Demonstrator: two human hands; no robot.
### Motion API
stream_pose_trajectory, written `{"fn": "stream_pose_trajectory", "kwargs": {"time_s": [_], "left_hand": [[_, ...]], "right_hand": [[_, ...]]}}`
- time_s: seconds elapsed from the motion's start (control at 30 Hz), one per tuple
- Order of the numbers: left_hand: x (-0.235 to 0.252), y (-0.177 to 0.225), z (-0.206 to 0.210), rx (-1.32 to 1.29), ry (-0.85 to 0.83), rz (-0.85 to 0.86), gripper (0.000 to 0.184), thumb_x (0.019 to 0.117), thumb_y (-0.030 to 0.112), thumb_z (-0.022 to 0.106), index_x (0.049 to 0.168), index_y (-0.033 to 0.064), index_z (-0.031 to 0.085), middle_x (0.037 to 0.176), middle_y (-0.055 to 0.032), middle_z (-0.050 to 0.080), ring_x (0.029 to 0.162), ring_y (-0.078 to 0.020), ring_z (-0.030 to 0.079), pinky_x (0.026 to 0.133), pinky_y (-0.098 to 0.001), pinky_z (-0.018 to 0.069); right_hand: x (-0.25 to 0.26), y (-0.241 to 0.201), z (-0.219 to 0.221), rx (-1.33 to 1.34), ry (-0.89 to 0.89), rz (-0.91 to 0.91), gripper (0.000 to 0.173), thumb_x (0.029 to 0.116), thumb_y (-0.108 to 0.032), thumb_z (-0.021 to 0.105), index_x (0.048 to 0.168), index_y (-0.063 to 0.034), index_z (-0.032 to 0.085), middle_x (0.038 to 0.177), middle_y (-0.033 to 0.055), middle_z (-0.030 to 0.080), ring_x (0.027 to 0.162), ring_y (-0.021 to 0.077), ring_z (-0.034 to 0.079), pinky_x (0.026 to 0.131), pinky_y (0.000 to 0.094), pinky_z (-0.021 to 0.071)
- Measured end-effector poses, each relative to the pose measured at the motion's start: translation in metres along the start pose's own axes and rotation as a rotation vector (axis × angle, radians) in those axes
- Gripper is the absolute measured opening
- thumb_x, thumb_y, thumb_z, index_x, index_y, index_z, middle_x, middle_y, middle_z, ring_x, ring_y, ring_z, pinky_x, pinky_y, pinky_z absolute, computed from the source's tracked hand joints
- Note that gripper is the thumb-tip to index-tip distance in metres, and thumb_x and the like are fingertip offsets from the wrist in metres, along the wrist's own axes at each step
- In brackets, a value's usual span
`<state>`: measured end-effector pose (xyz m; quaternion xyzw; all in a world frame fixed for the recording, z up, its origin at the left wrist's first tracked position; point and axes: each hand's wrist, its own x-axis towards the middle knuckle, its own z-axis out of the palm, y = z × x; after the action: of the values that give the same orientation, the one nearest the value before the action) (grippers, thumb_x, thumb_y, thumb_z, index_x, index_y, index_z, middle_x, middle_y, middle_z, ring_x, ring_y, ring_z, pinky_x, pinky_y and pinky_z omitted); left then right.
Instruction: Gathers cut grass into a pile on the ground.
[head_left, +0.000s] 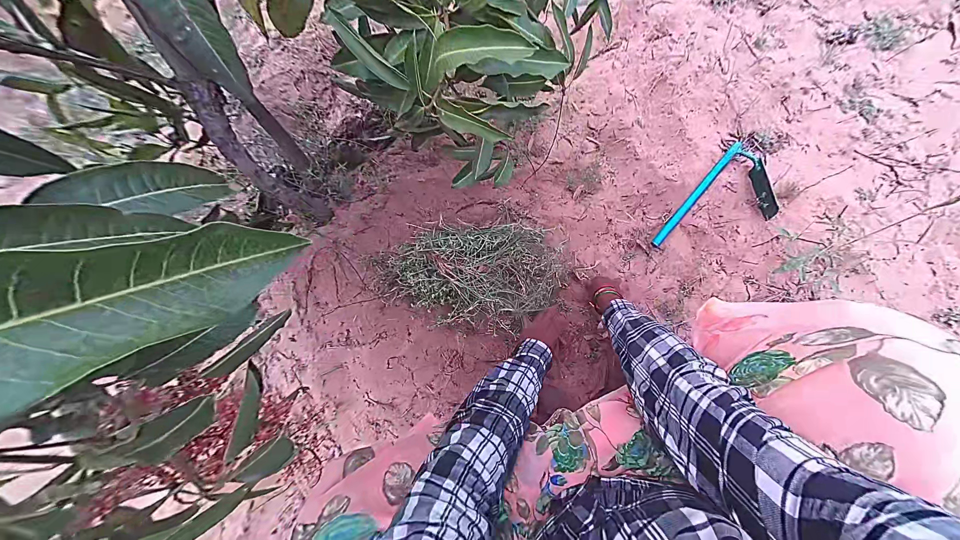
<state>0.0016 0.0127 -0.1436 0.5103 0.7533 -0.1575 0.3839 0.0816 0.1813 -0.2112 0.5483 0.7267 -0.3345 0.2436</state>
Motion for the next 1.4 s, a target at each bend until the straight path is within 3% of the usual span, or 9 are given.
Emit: {"fn": "stream_pose_trajectory", "kwargs": {"time_s": [0.2,0.3,0.47,0.57,0.63,0.87,1.0,1.17,1.4], "left_hand": [[-0.023,-0.107,-0.027,-0.042,0.172,-0.421,0.06,0.1005,0.018,0.06,0.158,0.0146,0.042,0.164,-0.0185,0.035,0.143,-0.0494,0.042,0.108,-0.0772,0.0334],[-0.048,-0.157,-0.03,-0.067,0.305,-0.385,0.053,0.102,0.026,0.062,0.15,0.007,0.051,0.161,-0.0197,0.039,0.149,-0.0447,0.035,0.114,-0.0746,0.0278],[-0.089,-0.196,-0.049,0.02,0.38,-0.494,0.058,0.1042,0.04,0.055,0.153,0.0106,0.048,0.164,-0.013,0.038,0.156,-0.038,0.023,0.118,-0.0752,0.0154],[-0.123,-0.191,-0.068,0.025,0.162,-0.436,0.047,0.1036,0.029,0.061,0.138,-0.0017,0.06,0.148,-0.0266,0.053,0.144,-0.0462,0.041,0.115,-0.0703,0.0301],[-0.151,-0.172,-0.082,-0.073,-0.019,-0.33,0.047,0.1073,0.031,0.056,0.144,0.0016,0.056,0.146,-0.0265,0.055,0.141,-0.0445,0.047,0.117,-0.0635,0.0321],[-0.208,-0.121,-0.062,-0.668,0.234,-0.088,0.058,0.1035,0.022,0.064,0.157,0.0164,0.042,0.152,-0.0126,0.053,0.132,-0.0293,0.059,0.112,-0.0478,0.0467],[-0.201,-0.135,-0.058,-0.526,0.091,-0.267,0.07,0.103,0.033,0.065,0.161,0.0099,0.033,0.155,-0.0226,0.047,0.139,-0.0406,0.051,0.116,-0.0567,0.0382],[-0.192,-0.138,-0.067,-0.525,0.131,-0.301,0.07,0.1041,0.034,0.062,0.162,0.0126,0.03,0.155,-0.0201,0.047,0.135,-0.0369,0.056,0.115,-0.054,0.0416],[-0.193,-0.131,-0.062,-0.577,0.078,-0.236,0.072,0.1034,0.034,0.064,0.163,0.0172,0.027,0.157,-0.0171,0.047,0.132,-0.0361,0.059,0.112,-0.0531,0.0448]], "right_hand": [[0.002,0.014,-0.003,0.035,-0.017,-0.081,0.044,0.1064,-0.033,0.051,0.126,0.002,0.068,0.136,0.0253,0.063,0.131,0.0414,0.057,0.108,0.063,0.0436],[-0.009,0.017,-0.01,0.358,0.027,-0.049,0.059,0.1122,-0.041,0.036,0.134,0.0075,0.061,0.142,0.0293,0.057,0.137,0.0417,0.053,0.114,0.0597,0.0396],[-0.001,0.009,-0.018,0.624,0.165,-0.086,0.05,0.1106,-0.037,0.042,0.124,0.0036,0.067,0.125,0.0263,0.068,0.12,0.0388,0.064,0.105,0.0576,0.0468],[-0.003,0.011,-0.021,0.46,0.123,-0.141,0.035,0.1062,-0.02,0.053,0.132,0.0006,0.064,0.13,0.0247,0.067,0.121,0.0394,0.064,0.106,0.0584,0.0474],[-0.011,0.015,-0.019,0.226,0.066,-0.183,0.033,0.1018,-0.015,0.058,0.131,-0.0037,0.068,0.133,0.0231,0.066,0.126,0.0406,0.061,0.107,0.0625,0.0451],[-0.03,0.033,0.039,-0.023,-0.098,-0.355,0.068,0.0936,-0.008,0.068,0.156,-0.0153,0.042,0.141,0.0275,0.059,0.131,0.0468,0.057,0.109,0.0648,0.0435],[-0.02,0.03,0.043,-0.194,-0.161,-0.391,0.055,0.0959,-0.015,0.069,0.148,-0.0084,0.055,0.145,0.0254,0.057,0.137,0.045,0.052,0.113,0.0651,0.0389],[-0.028,0.023,0.037,-0.132,-0.136,-0.264,0.043,0.1024,-0.023,0.06,0.14,-0.0019,0.06,0.142,0.0256,0.059,0.135,0.0438,0.054,0.109,0.0658,0.0419],[-0.009,0.02,0.021,0.136,-0.041,-0.148,0.058,0.1116,-0.041,0.036,0.124,0.0066,0.067,0.134,0.0289,0.063,0.129,0.0426,0.059,0.108,0.0633,0.0439]]}}
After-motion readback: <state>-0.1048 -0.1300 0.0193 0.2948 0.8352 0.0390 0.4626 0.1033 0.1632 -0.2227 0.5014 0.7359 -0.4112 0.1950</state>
